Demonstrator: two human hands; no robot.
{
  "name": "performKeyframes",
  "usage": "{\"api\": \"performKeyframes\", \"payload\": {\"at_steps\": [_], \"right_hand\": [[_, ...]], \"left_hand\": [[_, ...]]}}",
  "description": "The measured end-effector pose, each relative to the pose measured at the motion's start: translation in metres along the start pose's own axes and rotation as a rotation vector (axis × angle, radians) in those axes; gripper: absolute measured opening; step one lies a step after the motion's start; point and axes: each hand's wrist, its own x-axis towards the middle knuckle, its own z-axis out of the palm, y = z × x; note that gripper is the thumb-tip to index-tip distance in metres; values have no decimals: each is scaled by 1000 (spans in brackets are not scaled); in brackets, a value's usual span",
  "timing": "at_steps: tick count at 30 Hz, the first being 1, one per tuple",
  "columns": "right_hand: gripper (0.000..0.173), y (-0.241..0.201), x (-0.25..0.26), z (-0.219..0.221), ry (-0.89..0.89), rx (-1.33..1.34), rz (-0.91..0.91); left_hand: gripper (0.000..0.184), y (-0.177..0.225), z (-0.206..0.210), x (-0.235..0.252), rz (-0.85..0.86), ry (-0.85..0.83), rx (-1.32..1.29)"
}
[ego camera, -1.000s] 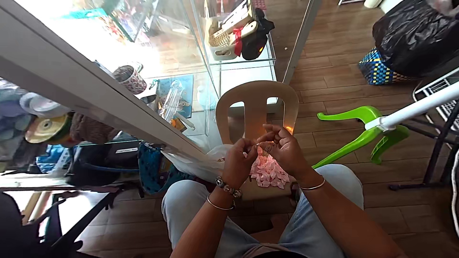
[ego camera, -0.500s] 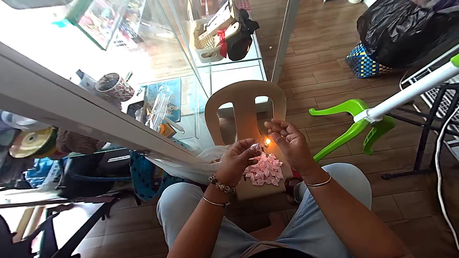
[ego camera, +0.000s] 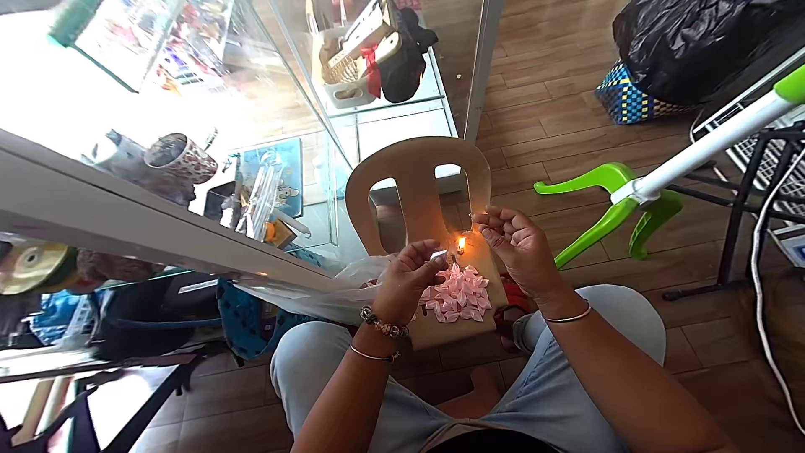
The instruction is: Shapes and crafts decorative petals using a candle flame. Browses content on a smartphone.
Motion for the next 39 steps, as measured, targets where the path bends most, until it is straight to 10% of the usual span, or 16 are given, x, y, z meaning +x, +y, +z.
{"api": "performKeyframes", "payload": {"at_steps": [39], "right_hand": [[17,2,-8,6,-214,-143,-147]], "left_hand": [[18,-8,-4,3,-153,-253,-280]]}}
